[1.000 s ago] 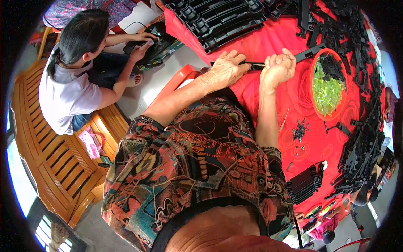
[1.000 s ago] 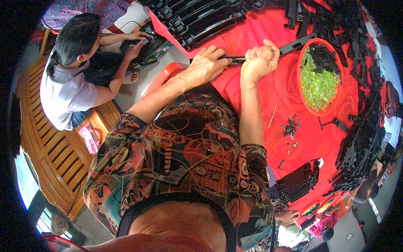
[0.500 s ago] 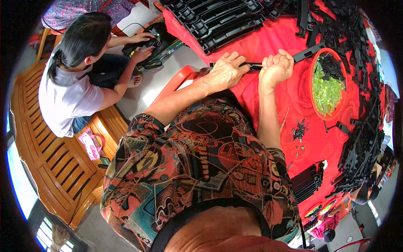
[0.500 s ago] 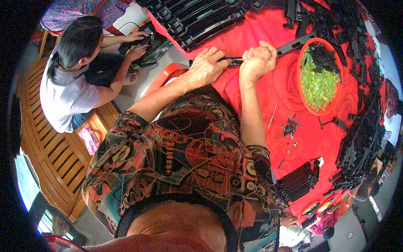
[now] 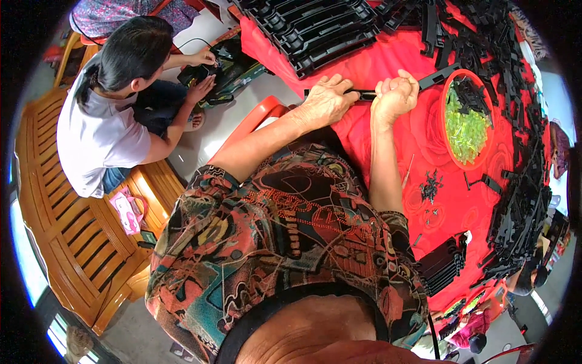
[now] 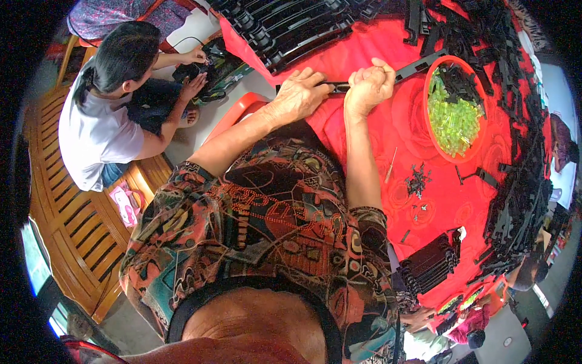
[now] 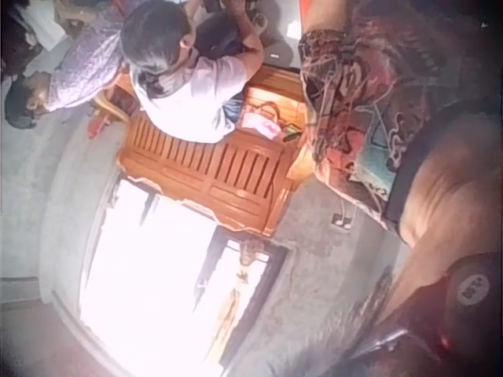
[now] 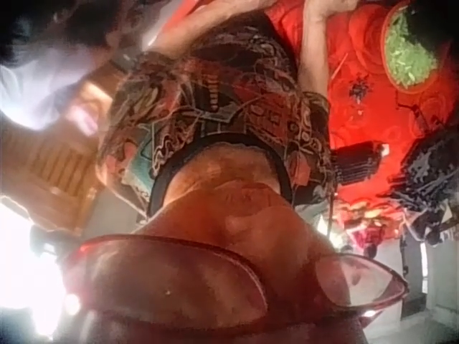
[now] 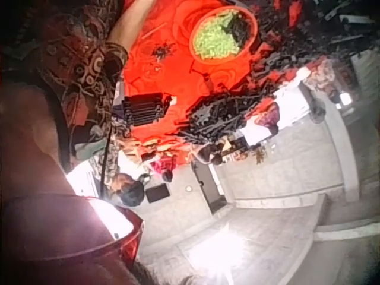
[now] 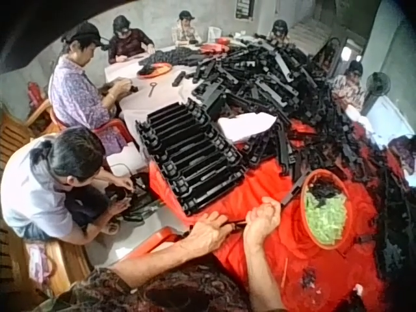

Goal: The person assembles toy rifle components by hand, inserting small plastic pieces into black plastic parts and fitting the sections together.

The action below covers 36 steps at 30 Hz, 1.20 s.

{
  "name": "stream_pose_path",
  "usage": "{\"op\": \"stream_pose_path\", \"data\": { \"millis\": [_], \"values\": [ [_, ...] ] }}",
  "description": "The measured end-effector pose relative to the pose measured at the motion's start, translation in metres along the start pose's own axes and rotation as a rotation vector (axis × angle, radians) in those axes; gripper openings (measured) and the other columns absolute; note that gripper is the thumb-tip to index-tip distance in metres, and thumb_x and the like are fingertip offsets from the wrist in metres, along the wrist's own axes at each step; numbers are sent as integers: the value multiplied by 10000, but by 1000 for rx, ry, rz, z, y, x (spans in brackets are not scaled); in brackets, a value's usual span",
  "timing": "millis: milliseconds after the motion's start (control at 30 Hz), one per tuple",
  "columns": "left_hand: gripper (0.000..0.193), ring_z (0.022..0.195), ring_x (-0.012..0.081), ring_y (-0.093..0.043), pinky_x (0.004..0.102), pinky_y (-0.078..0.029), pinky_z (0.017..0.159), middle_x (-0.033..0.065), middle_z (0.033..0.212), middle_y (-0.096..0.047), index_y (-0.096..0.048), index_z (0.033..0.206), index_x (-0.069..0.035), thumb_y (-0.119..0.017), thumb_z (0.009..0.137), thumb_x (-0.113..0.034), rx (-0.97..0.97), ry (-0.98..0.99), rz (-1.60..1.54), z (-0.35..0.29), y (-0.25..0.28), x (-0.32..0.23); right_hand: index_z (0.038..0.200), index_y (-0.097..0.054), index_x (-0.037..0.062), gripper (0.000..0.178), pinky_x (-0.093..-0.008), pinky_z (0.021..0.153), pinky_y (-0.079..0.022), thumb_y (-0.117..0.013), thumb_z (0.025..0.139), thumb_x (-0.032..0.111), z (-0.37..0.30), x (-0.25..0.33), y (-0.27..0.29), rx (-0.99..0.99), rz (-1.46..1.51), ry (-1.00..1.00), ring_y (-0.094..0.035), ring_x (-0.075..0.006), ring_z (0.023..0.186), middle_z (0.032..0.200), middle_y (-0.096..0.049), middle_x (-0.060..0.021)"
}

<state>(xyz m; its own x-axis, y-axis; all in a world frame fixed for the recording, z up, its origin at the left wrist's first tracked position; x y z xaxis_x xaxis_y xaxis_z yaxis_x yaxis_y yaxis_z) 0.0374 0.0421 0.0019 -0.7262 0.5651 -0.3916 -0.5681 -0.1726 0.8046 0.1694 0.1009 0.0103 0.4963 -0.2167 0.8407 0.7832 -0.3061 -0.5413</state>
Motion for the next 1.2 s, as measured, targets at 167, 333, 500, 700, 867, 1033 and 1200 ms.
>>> {"op": "stream_pose_path", "data": {
  "millis": [167, 333, 500, 700, 867, 1033, 1200],
  "values": [
    [196, 833, 246, -536, 396, -443, 661, 71, 853, -539, -591, 921, -111, -567, 732, -154, 38, -4, 86, 4, 1, -4, 917, -479, 20, 109, -234, 336, -256, -400, 849, 53, -2, 16, 2, 13, 73, 36, -300, -80, 404, 547, -323, 11],
    [189, 828, 285, -537, 395, -455, 664, 106, 857, -531, -590, 915, -91, -556, 737, -144, 25, -47, 153, 2, 3, -5, 918, -515, -10, 130, -207, 332, -244, -411, 847, 26, -5, 52, 15, 56, 116, 231, -293, -61, 397, 556, -343, 18],
    [114, 789, 255, -510, 374, -441, 653, 93, 815, -492, -545, 782, -75, -571, 689, -135, -95, -17, 138, -1, 19, -19, 893, -535, 3, 148, -204, 365, -245, -398, 840, 22, -23, 57, 40, -102, -182, 293, -299, -46, 428, 543, -340, 34],
    [135, 751, 226, -517, 339, -423, 618, 80, 892, -563, -574, 781, -71, -631, 660, -90, -412, -43, 321, 33, 104, -10, 879, -535, 14, 137, -211, 363, -248, -408, 839, 46, -27, 35, 66, -171, -332, 301, -304, -56, 419, 533, -351, 21],
    [125, 864, 274, -491, 392, -386, 706, 79, 900, -563, -605, 719, -65, -665, 678, -167, -490, 45, 516, 69, 142, 72, 863, -534, 16, 134, -212, 377, -260, -405, 836, 42, -27, 32, 62, -135, -341, 259, -319, -59, 431, 543, -370, 9],
    [153, 935, 282, -492, 409, -389, 747, 76, 925, -581, -656, 736, -63, -692, 650, -185, -414, 79, 601, 83, 136, 115, 857, -533, 15, 136, -215, 373, -258, -401, 828, 30, -27, 28, 67, -127, -347, 239, -310, -58, 428, 538, -365, 14],
    [164, 930, 285, -490, 410, -387, 747, 81, 905, -581, -659, 731, -60, -697, 647, -196, -410, 99, 606, 88, 129, 130, 858, -534, 14, 141, -214, 381, -269, -394, 834, 18, -28, 27, 67, -138, -344, 205, -313, -54, 428, 532, -365, 16]
  ]
}}
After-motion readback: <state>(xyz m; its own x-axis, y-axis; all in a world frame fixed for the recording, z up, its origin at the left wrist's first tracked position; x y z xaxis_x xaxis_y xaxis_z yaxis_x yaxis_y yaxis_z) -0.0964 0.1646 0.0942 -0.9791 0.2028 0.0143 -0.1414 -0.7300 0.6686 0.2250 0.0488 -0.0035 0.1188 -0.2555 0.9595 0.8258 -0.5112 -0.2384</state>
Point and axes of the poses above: each hand's wrist, its own z-axis towards the middle knuckle, its own y-axis out of the back of the hand, x = y × z, the point moved 4 cm from there along z, towards the middle knuckle
